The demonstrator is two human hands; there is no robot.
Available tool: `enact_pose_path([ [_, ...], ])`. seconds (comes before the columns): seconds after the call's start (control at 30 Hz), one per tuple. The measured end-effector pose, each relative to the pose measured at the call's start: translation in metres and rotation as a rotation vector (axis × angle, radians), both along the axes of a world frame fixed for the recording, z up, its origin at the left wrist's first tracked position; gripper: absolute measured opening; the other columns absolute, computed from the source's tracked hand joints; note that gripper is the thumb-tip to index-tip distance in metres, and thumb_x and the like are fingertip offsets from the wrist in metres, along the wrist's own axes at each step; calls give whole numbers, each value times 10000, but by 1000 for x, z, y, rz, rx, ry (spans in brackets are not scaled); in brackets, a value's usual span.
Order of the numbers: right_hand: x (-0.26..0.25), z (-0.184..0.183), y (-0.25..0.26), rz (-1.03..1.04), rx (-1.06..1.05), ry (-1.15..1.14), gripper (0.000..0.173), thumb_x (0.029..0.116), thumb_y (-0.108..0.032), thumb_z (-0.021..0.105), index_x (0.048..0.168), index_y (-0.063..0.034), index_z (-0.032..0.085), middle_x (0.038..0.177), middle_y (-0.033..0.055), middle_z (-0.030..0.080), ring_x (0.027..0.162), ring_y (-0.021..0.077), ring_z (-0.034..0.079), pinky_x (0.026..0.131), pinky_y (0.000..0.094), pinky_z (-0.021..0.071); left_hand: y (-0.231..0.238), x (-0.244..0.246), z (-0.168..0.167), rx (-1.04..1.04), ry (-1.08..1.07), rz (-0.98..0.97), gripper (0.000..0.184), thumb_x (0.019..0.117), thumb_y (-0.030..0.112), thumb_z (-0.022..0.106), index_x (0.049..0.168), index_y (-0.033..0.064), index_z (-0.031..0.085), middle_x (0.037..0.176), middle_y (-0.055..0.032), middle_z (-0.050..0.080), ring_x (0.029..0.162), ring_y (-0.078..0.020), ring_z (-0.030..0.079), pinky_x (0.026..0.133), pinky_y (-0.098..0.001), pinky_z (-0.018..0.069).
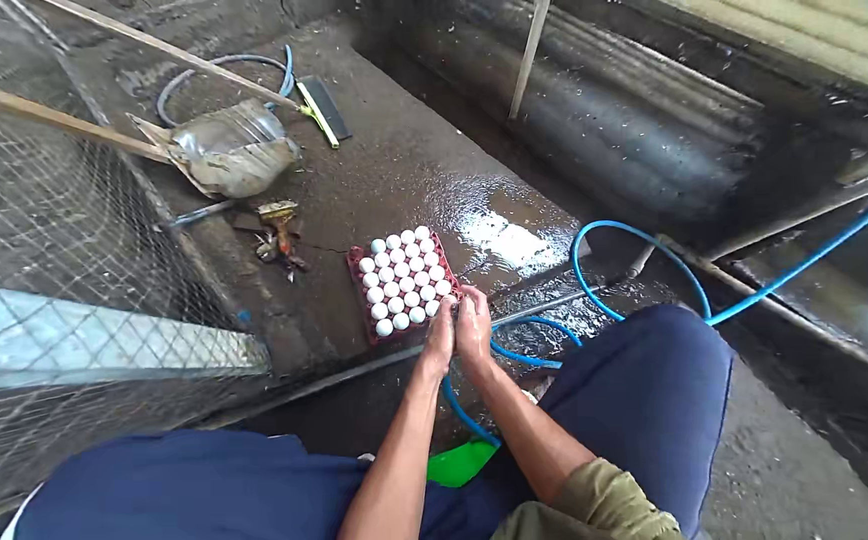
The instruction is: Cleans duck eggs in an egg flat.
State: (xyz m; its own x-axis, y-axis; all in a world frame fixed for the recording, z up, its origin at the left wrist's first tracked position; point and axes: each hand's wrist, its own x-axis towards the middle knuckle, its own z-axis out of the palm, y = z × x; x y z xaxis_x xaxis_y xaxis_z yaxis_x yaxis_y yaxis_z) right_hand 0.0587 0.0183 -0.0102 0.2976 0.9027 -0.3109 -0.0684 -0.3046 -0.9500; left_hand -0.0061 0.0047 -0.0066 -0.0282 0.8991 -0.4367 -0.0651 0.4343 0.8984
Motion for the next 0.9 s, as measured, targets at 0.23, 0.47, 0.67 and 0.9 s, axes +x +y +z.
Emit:
enact_pose_path([
  [0.23,-1,0,1,-1,-74,-22,441,1051,-175,412,1445,5,494,1376,231,586,1269,303,574,1054,495,475,4,-6,-7,-8,39,-78,529,1128,291,201,1410,-37,506,1366,-212,572,1234,-243,561,1050,-426,454],
  [0.47,13,0,16,1,-340,542,453,1097,-398,285,1206,-70,577,874,137,629,675,237,613,559,420,522,11,-13,-2,-89,-46,-56,386,1096,354,399,1306,105,606,1042,-42,649,770,-70,570,622,-239,467],
  [0.67,5,7,6,95,-92,-53,445,1062,-209,376,1436,-6,511,1342,226,609,1252,306,581,1040,516,465,5,-7,3,20,9,-67,520,1136,288,193,1458,-21,460,1446,-202,516,1307,-225,515,1100,-403,418],
  [0.9,4,5,0,93,-95,-61,453,1069,-206,376,1457,-3,492,1378,235,590,1267,316,582,1051,518,476,3,-3,-14,95,135,-54,510,1128,250,228,1395,-77,515,1375,-256,562,1282,-280,543,1105,-433,416],
])
